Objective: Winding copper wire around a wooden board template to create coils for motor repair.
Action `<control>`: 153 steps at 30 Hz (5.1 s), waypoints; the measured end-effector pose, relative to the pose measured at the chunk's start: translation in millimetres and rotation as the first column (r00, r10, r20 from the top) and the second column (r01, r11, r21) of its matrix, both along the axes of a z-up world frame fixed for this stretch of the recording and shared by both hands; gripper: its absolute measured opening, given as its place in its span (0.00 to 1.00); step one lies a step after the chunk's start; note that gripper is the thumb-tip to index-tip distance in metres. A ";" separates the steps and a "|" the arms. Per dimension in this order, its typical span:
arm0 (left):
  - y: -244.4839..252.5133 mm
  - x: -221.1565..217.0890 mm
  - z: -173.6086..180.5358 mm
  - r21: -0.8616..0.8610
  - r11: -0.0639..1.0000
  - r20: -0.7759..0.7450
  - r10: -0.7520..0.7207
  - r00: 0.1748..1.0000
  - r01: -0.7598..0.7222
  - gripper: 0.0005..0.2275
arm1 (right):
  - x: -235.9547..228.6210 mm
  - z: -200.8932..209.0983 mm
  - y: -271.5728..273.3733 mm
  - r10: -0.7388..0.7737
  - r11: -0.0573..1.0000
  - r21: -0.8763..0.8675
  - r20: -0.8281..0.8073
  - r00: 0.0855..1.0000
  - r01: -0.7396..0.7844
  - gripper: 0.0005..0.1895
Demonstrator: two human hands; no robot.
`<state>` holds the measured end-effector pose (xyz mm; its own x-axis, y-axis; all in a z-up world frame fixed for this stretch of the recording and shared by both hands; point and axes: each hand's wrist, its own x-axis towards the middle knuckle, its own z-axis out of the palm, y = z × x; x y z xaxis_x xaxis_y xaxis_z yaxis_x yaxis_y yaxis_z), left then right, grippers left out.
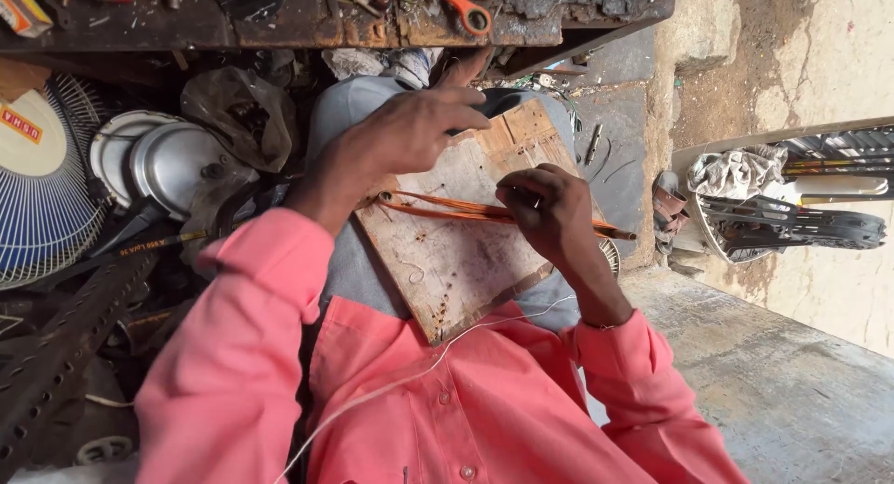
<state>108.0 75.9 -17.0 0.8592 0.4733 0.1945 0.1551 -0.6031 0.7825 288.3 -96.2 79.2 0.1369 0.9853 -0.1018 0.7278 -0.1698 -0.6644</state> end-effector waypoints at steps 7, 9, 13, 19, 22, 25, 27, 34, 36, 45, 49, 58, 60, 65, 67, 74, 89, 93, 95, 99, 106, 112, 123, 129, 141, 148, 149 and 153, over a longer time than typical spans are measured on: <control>15.3 18.3 8.6 -0.090 0.987 -0.171 -0.150 0.974 0.136 0.22 | 15.5 -7.3 -3.5 -0.002 0.997 -0.077 -0.079 0.997 -0.004 0.05; 17.4 12.3 25.2 -0.079 0.994 -0.294 -0.101 0.950 0.081 0.11 | 17.8 -9.6 -2.3 0.030 0.996 -0.075 -0.147 0.989 -0.041 0.06; 2.5 -29.3 45.8 -0.068 0.998 -0.314 -0.020 0.949 -0.002 0.05 | 16.5 -5.3 5.1 0.051 0.993 -0.099 -0.192 0.980 -0.071 0.06; -38.5 -91.0 56.6 -0.155 0.964 -0.163 0.192 0.968 -0.217 0.04 | 13.6 7.1 15.0 0.118 0.982 -0.137 -0.088 0.989 -0.129 0.06; -47.6 -107.3 35.1 -0.233 0.930 -0.108 0.265 0.958 -0.284 0.03 | 7.8 18.2 20.8 0.183 0.969 -0.152 -0.092 0.979 -0.195 0.11; -50.5 -113.8 33.2 -0.254 0.918 -0.029 0.306 0.952 -0.303 0.04 | -1.1 23.1 30.6 0.326 0.945 -0.008 -0.072 0.943 -0.327 0.17; -54.0 -118.6 34.7 -0.314 0.891 -0.041 0.331 0.943 -0.327 0.04 | -11.4 21.3 40.8 0.399 0.917 0.036 -0.107 0.911 -0.398 0.16; -66.9 -123.9 38.9 -0.337 0.851 -0.119 0.387 0.915 -0.403 0.06 | -56.2 -14.7 75.5 0.460 0.848 -0.065 -0.405 0.790 -0.526 0.14; -68.7 -125.9 36.8 -0.311 0.860 -0.075 0.401 0.913 -0.404 0.05 | -58.9 -24.2 76.9 0.545 0.799 -0.065 -0.343 0.765 -0.598 0.11; -82.5 -135.0 39.2 -0.220 0.872 -0.092 0.427 0.899 -0.437 0.05 | -45.2 -48.3 62.4 0.232 0.878 -0.220 -0.581 0.780 -0.425 0.10; -88.6 -143.9 45.1 -0.067 0.907 -0.126 0.406 0.905 -0.416 0.05 | -43.6 -45.1 50.7 0.221 0.902 -0.208 -0.529 0.820 -0.377 0.09; -94.9 -73.5 100.7 0.285 0.863 0.028 0.428 0.903 -0.417 0.14 | -41.7 -52.8 32.2 0.398 0.917 0.058 -0.174 0.901 -0.394 0.06; -95.4 -69.1 74.6 0.313 0.916 -0.176 0.316 0.932 -0.252 0.12 | -37.4 -63.5 34.4 0.394 0.918 0.067 -0.242 0.886 -0.390 0.07; -93.5 -57.3 70.7 0.271 0.945 -0.405 0.283 0.869 -0.181 0.07 | -32.6 -65.6 41.4 0.311 0.932 -0.064 -0.363 0.878 -0.357 0.06; -93.1 -54.8 69.8 0.276 0.943 -0.450 0.299 0.841 -0.187 0.07 | -33.5 -66.6 45.9 0.306 0.920 -0.120 -0.375 0.875 -0.373 0.07; -97.7 -64.7 57.7 0.393 0.910 -0.402 0.297 0.866 -0.130 0.04 | -6.4 18.3 -3.7 0.329 0.940 0.161 -0.188 0.925 -0.302 0.16; -98.3 -74.4 48.5 0.477 0.871 -0.323 0.300 0.898 -0.120 0.05 | 104.7 -37.8 -182.4 -0.201 0.842 -0.480 0.143 0.969 0.246 0.12; -96.6 -72.5 47.4 0.499 0.859 -0.360 0.325 0.875 -0.114 0.04 | 97.1 -61.4 -183.1 -0.419 0.768 -0.575 -0.120 0.900 0.281 0.15; -95.4 -74.8 44.0 0.503 0.858 -0.374 0.321 0.870 -0.101 0.05 | 103.1 -60.1 -182.3 -0.480 0.750 -0.583 -0.152 0.864 0.314 0.15; -95.9 -77.2 40.0 0.525 0.848 -0.380 0.310 0.871 -0.073 0.07 | 104.3 -38.9 -178.9 -0.470 0.824 -0.463 -0.234 0.851 0.328 0.11; -95.8 -73.4 41.6 0.544 0.833 -0.347 0.332 0.877 -0.100 0.06 | 100.3 -51.3 -188.9 0.023 0.998 -0.062 -0.110 0.994 -0.030 0.10; -95.5 -74.5 38.6 0.544 0.835 -0.351 0.323 0.879 -0.089 0.07 | 134.4 -42.7 -185.3 -0.199 0.980 -0.097 -0.447 0.872 0.174 0.03; -90.7 -68.4 59.5 0.546 0.829 -0.298 0.331 0.895 -0.125 0.04 | 122.2 -89.9 -220.5 -0.289 0.832 -0.546 -0.282 0.915 0.095 0.15; -94.1 -73.5 41.7 0.519 0.850 -0.364 0.311 0.878 -0.085 0.08 | 170.4 -37.7 -195.9 -0.626 0.779 -0.507 -0.602 0.496 0.369 0.11; -94.6 -73.5 33.3 0.525 0.848 -0.393 0.314 0.864 -0.070 0.09 | 209.3 92.5 -190.1 -0.313 0.777 -0.232 -0.949 0.039 0.585 0.12; -94.5 -73.0 39.0 0.564 0.820 -0.337 0.332 0.881 -0.094 0.04 | 267.3 14.3 -210.1 -0.363 0.481 -0.463 -0.878 -0.312 0.744 0.14; -94.3 -72.8 40.2 0.549 0.831 -0.354 0.325 0.877 -0.087 0.06 | 268.1 7.1 -210.9 -0.414 0.406 -0.516 -0.840 -0.351 0.754 0.14; -95.0 -73.3 39.9 0.531 0.843 -0.358 0.318 0.878 -0.089 0.05 | 297.3 -23.8 -234.2 -0.463 0.254 -0.555 -0.789 -0.404 0.792 0.13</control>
<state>34.6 -19.1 22.9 0.8036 0.5878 0.0930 0.5582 -0.7987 0.2248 585.6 -330.3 55.3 0.6782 0.2734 -0.6821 -0.7329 0.1836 -0.6551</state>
